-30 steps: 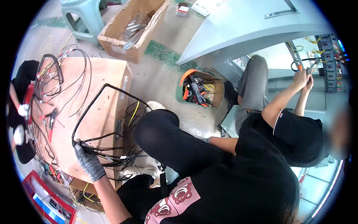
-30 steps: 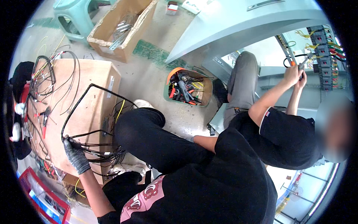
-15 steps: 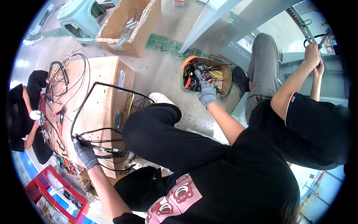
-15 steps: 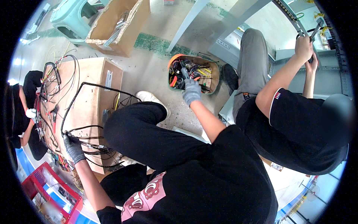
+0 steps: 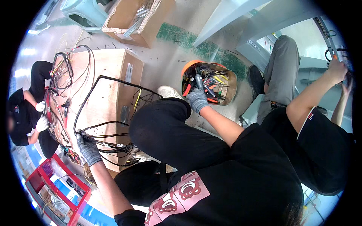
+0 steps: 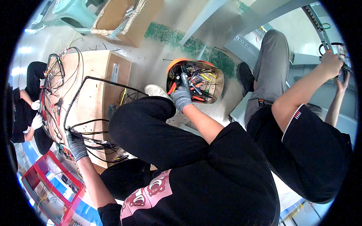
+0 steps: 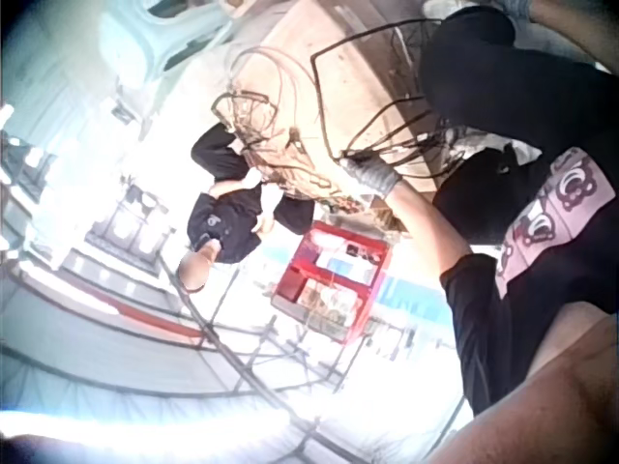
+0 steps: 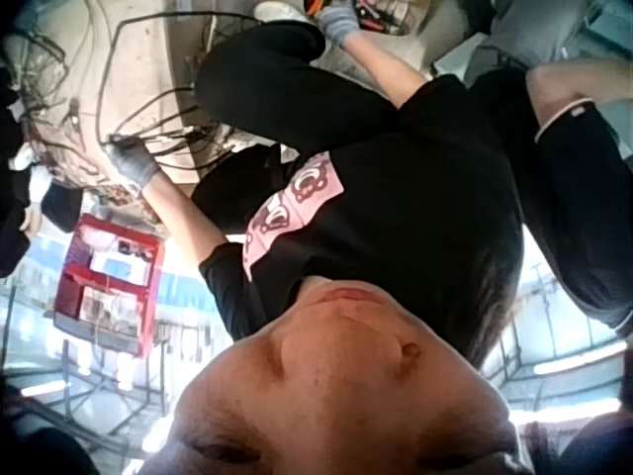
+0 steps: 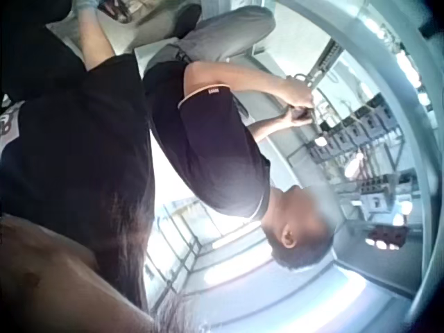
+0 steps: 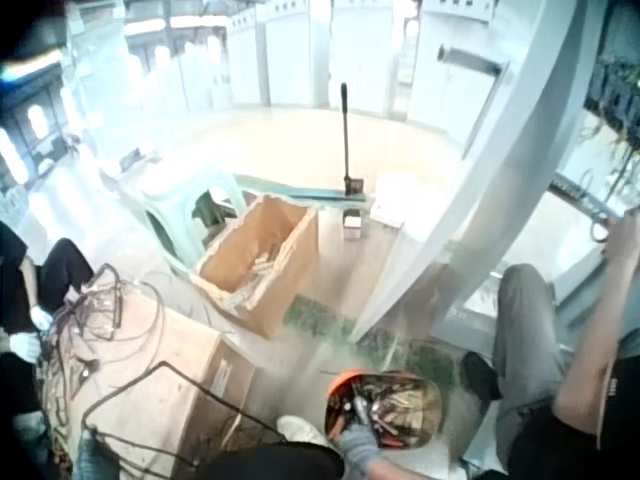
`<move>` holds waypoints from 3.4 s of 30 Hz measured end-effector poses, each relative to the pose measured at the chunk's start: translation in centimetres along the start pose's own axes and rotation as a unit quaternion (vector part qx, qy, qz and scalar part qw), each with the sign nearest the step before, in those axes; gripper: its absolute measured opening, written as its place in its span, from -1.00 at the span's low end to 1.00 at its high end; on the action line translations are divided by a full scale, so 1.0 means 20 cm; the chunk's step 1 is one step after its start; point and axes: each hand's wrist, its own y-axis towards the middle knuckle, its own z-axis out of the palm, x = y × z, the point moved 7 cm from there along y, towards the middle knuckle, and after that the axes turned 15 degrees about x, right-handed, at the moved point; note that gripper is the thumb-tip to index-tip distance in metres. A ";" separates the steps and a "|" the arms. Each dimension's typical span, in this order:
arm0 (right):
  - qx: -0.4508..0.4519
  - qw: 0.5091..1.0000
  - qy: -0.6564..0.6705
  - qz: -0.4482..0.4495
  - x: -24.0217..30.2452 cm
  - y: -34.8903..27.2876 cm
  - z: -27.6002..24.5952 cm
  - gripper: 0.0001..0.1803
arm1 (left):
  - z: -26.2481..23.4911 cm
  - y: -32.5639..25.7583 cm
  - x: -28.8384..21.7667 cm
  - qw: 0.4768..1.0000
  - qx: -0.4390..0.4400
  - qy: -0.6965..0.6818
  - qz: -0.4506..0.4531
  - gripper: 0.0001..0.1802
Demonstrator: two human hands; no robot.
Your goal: The person sits at a workbench and assembles wire harnesses by stripping wire ends, twisting wires together, and securing them with zip ties. They handle multiple black and yellow wires, use pliers and a zip tie gun, and organize the finished bundles on the table.
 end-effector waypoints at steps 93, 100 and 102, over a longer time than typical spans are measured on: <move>0.423 0.760 0.393 -0.298 1.18 -1.21 -0.85 -0.60 | 0.20 -0.22 -0.02 0.998 0.070 -0.001 0.004 -0.80; 0.401 0.810 0.339 -0.262 1.19 -1.10 -0.81 -0.55 | 0.20 -0.22 -0.03 0.997 0.071 -0.016 0.000 -0.80; 0.383 0.823 0.325 -0.267 1.20 -1.10 -0.83 -0.55 | 0.21 -0.23 -0.03 0.998 0.070 -0.001 -0.002 -0.80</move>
